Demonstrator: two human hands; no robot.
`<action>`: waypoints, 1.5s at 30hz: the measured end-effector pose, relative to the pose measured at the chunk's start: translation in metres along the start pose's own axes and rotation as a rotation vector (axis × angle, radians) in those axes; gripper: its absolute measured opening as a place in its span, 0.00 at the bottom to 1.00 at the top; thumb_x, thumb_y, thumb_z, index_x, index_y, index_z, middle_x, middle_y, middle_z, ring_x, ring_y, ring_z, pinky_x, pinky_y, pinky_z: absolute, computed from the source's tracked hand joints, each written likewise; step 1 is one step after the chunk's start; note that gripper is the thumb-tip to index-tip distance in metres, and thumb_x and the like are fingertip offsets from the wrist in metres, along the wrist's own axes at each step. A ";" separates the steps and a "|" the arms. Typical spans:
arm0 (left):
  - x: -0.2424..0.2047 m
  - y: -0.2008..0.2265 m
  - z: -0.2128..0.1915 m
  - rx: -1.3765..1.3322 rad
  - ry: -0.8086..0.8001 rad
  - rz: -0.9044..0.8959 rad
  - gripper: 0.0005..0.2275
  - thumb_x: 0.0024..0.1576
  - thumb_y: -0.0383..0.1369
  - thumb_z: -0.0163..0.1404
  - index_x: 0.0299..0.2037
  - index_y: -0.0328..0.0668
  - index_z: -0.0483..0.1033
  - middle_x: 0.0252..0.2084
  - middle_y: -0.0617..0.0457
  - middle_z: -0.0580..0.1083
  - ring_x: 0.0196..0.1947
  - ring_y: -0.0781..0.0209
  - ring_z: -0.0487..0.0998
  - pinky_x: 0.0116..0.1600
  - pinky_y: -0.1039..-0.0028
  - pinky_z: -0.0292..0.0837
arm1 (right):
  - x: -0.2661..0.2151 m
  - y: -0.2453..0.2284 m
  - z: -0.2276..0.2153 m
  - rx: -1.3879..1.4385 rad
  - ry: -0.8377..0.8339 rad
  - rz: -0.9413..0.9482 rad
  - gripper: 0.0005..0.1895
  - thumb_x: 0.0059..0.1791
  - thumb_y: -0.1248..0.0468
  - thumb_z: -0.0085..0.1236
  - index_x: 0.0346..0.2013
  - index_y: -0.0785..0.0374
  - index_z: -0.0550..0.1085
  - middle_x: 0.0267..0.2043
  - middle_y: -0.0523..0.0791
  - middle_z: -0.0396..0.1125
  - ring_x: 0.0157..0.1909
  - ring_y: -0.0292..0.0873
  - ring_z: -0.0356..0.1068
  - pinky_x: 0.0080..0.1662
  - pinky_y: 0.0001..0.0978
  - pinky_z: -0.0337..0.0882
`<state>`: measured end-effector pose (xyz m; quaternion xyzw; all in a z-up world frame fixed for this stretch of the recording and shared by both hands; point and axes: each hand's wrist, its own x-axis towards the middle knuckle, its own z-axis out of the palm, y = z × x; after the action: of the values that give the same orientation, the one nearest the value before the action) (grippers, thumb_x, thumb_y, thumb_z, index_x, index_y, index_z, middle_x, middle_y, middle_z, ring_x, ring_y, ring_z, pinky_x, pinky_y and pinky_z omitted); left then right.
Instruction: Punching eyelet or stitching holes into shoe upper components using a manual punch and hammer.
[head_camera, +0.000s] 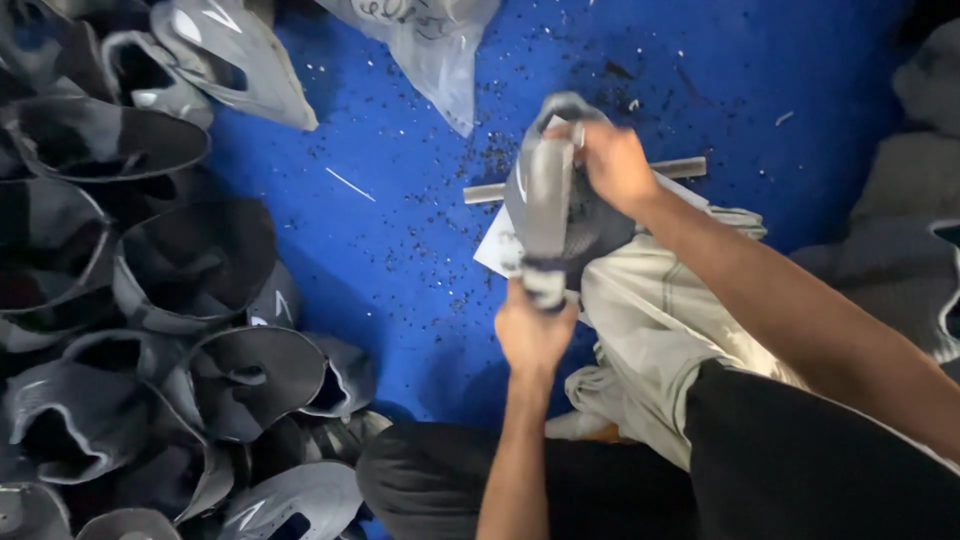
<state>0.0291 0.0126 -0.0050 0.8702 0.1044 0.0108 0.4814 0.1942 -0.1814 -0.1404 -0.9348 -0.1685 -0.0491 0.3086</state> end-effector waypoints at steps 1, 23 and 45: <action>-0.013 -0.001 -0.004 0.037 -0.017 -0.103 0.18 0.42 0.30 0.64 0.40 0.34 0.72 0.28 0.47 0.78 0.28 0.55 0.82 0.37 0.66 0.76 | 0.007 0.002 -0.002 0.690 0.111 0.231 0.12 0.50 0.72 0.50 0.48 0.68 0.73 0.46 0.55 0.75 0.43 0.52 0.75 0.46 0.41 0.76; -0.051 -0.020 -0.038 0.023 0.183 0.237 0.14 0.43 0.25 0.62 0.30 0.43 0.66 0.27 0.47 0.71 0.27 0.51 0.73 0.38 0.65 0.69 | -0.022 -0.068 -0.001 0.703 -0.132 -0.157 0.10 0.52 0.75 0.46 0.47 0.74 0.72 0.52 0.54 0.74 0.52 0.46 0.76 0.49 0.33 0.78; -0.026 -0.007 -0.021 0.192 0.027 -0.111 0.16 0.43 0.31 0.65 0.36 0.35 0.72 0.29 0.45 0.76 0.32 0.43 0.79 0.36 0.64 0.73 | -0.027 -0.063 0.005 0.421 -0.078 -0.106 0.14 0.48 0.79 0.50 0.46 0.71 0.77 0.45 0.56 0.75 0.50 0.53 0.76 0.49 0.40 0.76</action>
<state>-0.0002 0.0283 0.0023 0.9049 0.1594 -0.0140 0.3944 0.1475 -0.1390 -0.1144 -0.8407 -0.2358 0.0070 0.4873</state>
